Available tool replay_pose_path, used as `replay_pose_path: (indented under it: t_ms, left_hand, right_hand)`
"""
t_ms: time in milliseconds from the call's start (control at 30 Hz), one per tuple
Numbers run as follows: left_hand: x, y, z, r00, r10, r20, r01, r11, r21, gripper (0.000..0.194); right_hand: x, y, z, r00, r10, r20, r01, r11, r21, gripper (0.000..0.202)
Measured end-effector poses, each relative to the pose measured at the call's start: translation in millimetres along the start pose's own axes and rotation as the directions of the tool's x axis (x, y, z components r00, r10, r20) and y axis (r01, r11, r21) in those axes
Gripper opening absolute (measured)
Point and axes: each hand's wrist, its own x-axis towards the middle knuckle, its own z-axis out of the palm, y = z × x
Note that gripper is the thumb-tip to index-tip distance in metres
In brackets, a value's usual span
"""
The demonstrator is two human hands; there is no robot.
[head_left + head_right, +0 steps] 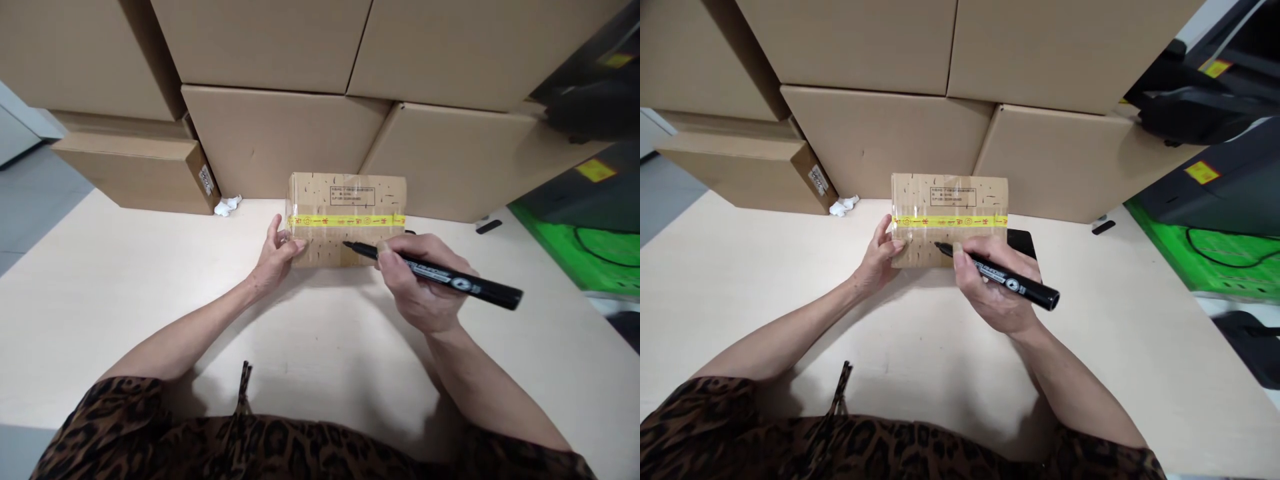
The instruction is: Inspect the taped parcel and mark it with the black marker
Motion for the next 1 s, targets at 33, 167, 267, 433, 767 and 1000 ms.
replay_pose_path:
  t_ms: [33,167,267,433,767,1000]
  left_hand:
    - [0.8,0.0,-0.6,1.000,0.005,-0.002,-0.005,1.000,0.000,0.116]
    - [2.1,5.3,0.5,0.999,0.036,-0.033,-0.035,0.999,0.017,0.115]
    - [1.8,13.9,3.4,0.996,0.094,-0.002,-0.094,0.995,0.042,0.110]
    - [4.3,26.4,4.4,0.982,0.187,0.008,-0.187,0.981,0.050,0.109]
    - [1.2,33.4,4.0,0.967,0.246,0.069,-0.250,0.967,0.055,0.092]
    - [-1.7,42.7,13.9,0.957,0.277,0.087,-0.280,0.959,0.034,0.075]
  right_hand:
    - [3.1,-2.7,-5.1,0.994,0.043,0.100,-0.048,0.998,0.045,0.014]
    - [14.3,-10.0,-15.9,0.719,0.250,0.648,-0.247,0.964,-0.098,0.041]
    - [14.1,-8.4,-5.9,0.343,0.386,0.856,-0.083,0.920,-0.382,0.031]
    - [3.6,5.7,21.3,0.083,0.563,0.822,0.226,0.793,-0.566,0.012]
    - [6.9,69.4,18.1,0.453,0.548,0.703,0.096,0.754,-0.649,0.035]
    - [11.6,118.6,-10.0,0.728,0.632,0.264,-0.603,0.774,-0.192,0.030]
